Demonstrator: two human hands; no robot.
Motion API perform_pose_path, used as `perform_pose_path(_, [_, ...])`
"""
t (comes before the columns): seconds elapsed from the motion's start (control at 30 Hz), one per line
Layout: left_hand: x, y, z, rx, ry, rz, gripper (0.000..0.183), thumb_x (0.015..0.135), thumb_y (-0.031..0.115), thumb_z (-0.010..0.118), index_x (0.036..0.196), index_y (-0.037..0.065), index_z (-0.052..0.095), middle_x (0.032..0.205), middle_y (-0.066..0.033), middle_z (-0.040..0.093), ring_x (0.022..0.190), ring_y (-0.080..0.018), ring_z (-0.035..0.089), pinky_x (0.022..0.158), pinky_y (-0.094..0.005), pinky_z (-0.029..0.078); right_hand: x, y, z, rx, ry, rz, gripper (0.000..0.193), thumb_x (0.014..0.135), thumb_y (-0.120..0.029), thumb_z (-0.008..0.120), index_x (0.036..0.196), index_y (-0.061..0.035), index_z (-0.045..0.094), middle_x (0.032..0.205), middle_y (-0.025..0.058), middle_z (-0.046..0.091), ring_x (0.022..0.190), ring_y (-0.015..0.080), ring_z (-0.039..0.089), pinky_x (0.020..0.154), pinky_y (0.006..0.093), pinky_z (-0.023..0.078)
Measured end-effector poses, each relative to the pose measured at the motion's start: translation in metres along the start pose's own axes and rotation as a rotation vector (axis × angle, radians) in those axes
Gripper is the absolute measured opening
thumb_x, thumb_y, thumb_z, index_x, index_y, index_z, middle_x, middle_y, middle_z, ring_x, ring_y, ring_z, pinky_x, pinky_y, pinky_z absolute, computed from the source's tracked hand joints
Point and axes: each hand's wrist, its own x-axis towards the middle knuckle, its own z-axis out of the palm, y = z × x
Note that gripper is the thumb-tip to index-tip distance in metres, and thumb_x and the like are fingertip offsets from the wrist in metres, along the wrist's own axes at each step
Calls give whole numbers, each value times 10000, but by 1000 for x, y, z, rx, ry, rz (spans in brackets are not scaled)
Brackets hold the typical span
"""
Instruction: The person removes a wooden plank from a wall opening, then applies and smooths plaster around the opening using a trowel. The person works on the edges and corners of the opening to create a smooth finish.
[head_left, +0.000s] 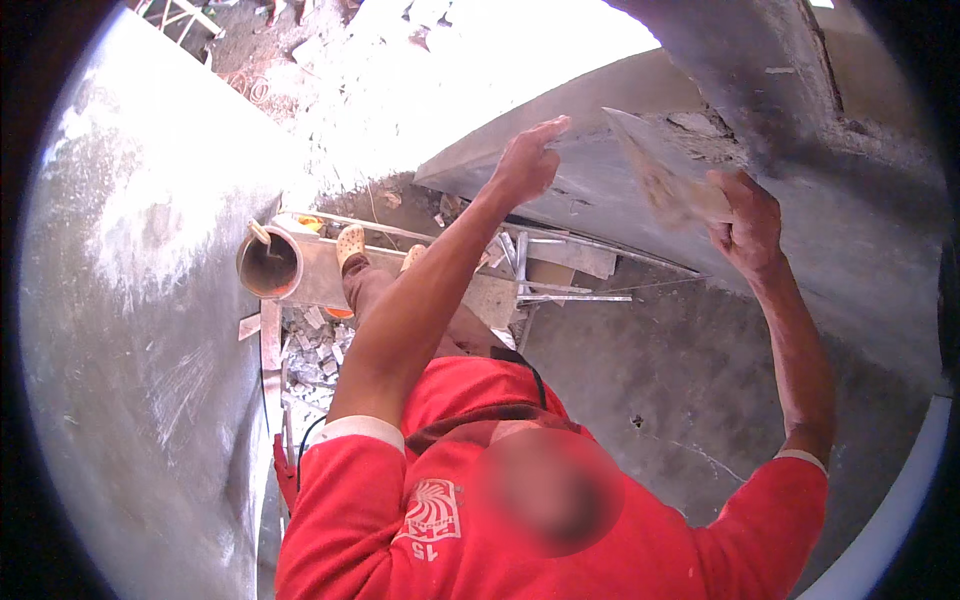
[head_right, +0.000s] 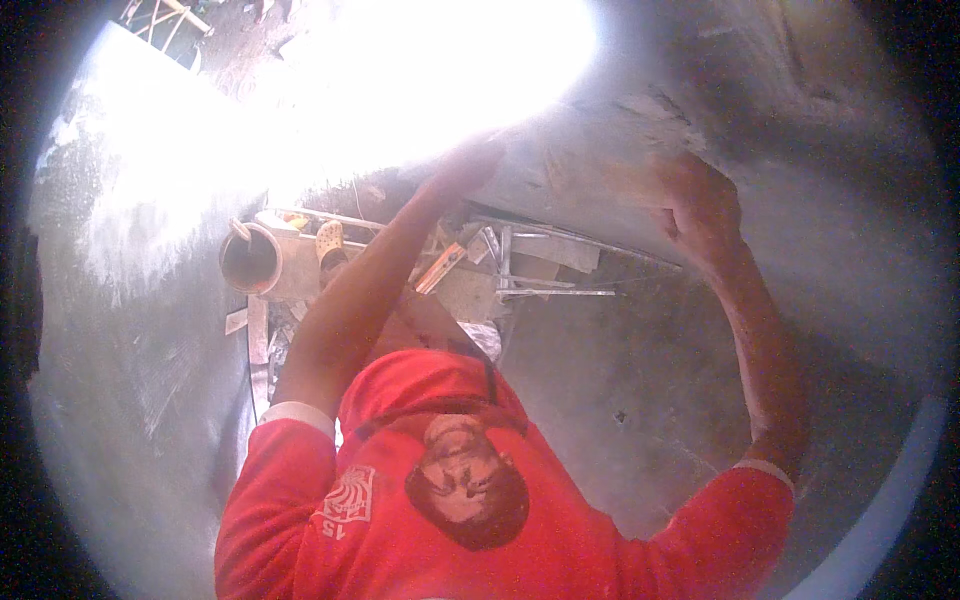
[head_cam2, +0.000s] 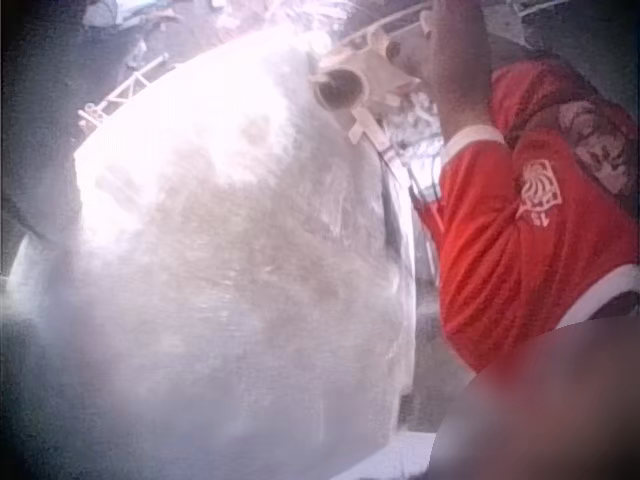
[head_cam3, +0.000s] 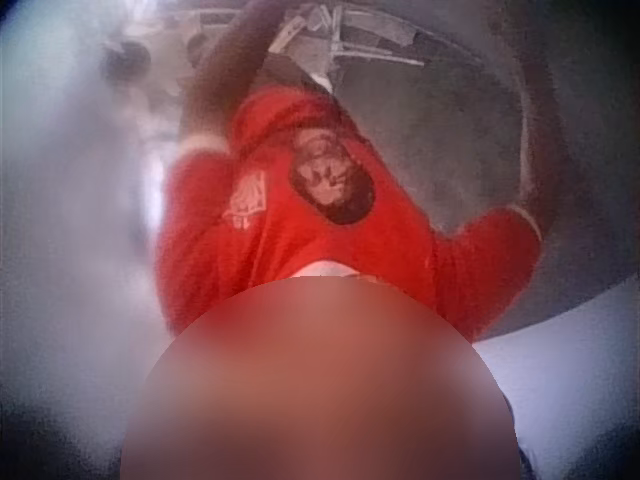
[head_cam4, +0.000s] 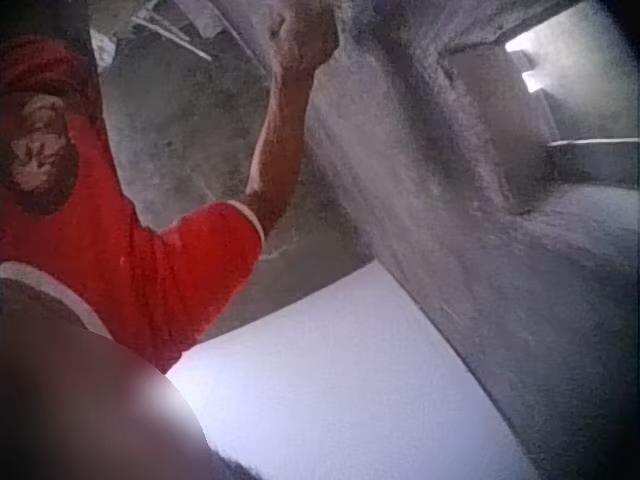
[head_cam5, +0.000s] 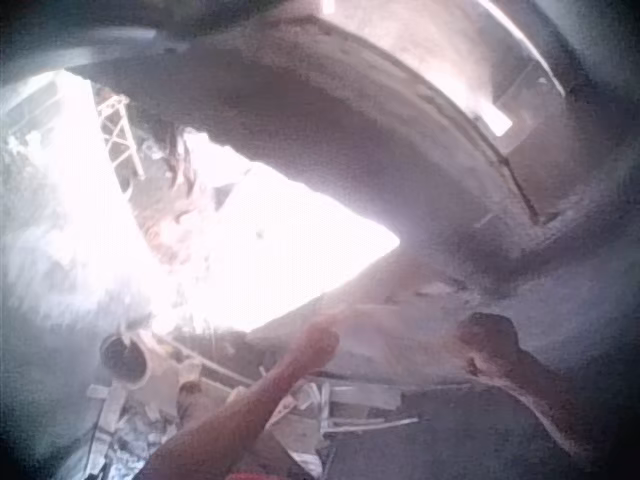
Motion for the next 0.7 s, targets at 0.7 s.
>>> perform_pose_path(0.7, [20, -10, 23, 71, -12, 107, 629, 838, 9, 476, 1464, 17, 532, 1537, -201, 500, 1449, -323, 455, 1217, -375, 326, 15, -4, -7, 39, 183, -43, 370, 883, -117, 769, 1189, -65, 567, 846, 150, 674, 647, 338, 662, 548, 419, 526])
